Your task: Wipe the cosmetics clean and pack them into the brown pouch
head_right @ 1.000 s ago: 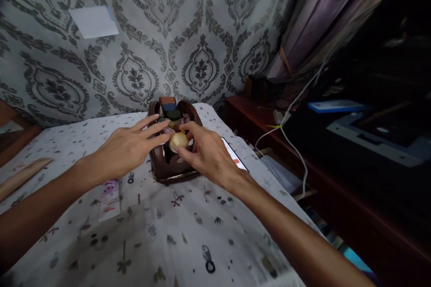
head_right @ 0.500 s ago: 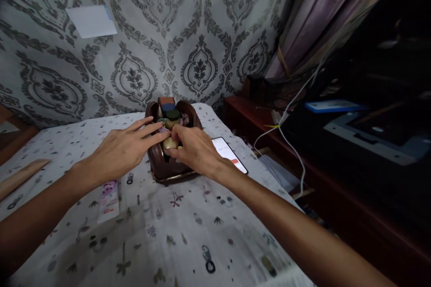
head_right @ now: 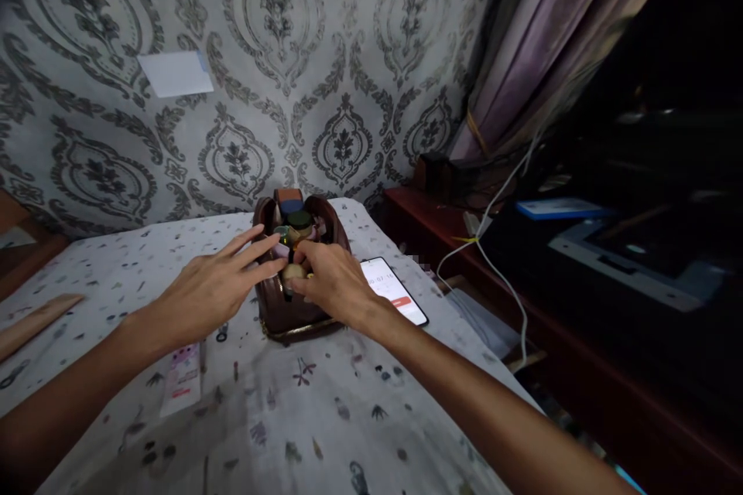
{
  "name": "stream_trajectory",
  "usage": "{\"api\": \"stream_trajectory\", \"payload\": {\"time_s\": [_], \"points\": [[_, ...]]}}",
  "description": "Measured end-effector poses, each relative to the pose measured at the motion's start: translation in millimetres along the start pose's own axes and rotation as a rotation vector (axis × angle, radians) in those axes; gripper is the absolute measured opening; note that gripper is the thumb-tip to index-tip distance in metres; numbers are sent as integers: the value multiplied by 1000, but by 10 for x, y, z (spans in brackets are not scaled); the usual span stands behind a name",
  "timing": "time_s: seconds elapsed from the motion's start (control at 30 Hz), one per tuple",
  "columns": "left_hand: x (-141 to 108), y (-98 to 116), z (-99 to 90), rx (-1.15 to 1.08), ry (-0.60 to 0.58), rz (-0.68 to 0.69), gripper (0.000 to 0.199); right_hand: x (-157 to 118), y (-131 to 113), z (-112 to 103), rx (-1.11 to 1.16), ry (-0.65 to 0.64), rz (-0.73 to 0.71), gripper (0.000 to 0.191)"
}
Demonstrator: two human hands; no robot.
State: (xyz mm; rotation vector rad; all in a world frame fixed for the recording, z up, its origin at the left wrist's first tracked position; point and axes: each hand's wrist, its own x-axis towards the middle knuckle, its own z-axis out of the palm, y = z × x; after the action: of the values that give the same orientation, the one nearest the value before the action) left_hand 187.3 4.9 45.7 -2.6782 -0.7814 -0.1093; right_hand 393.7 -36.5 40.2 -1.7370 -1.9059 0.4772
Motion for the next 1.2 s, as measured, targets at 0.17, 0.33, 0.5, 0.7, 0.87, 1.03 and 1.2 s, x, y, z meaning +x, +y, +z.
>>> {"api": "stream_trajectory", "payload": {"time_s": [0.17, 0.33, 0.5, 0.7, 0.87, 1.03, 1.2], "points": [[-21, 16, 1, 38, 13, 0, 65, 62, 9, 23, -21, 5, 5, 10], [-36, 9, 41, 43, 35, 19, 68, 11, 32, -13, 19, 1, -7, 8], [-42, 11, 57, 13, 60, 22, 68, 114, 62, -218, -2, 153, -58, 12], [-28, 28, 39, 50, 47, 27, 67, 616, 36, -386, -343, 85, -127, 22], [-25, 28, 38, 48, 23, 24, 66, 892, -6, -279, -550, -111, -128, 24], [-28, 25, 81, 10, 64, 24, 66, 994, -27, -211, -533, -154, -111, 21], [-25, 28, 87, 20, 57, 17, 66, 1015, -97, -172, -498, -167, -95, 24]]}}
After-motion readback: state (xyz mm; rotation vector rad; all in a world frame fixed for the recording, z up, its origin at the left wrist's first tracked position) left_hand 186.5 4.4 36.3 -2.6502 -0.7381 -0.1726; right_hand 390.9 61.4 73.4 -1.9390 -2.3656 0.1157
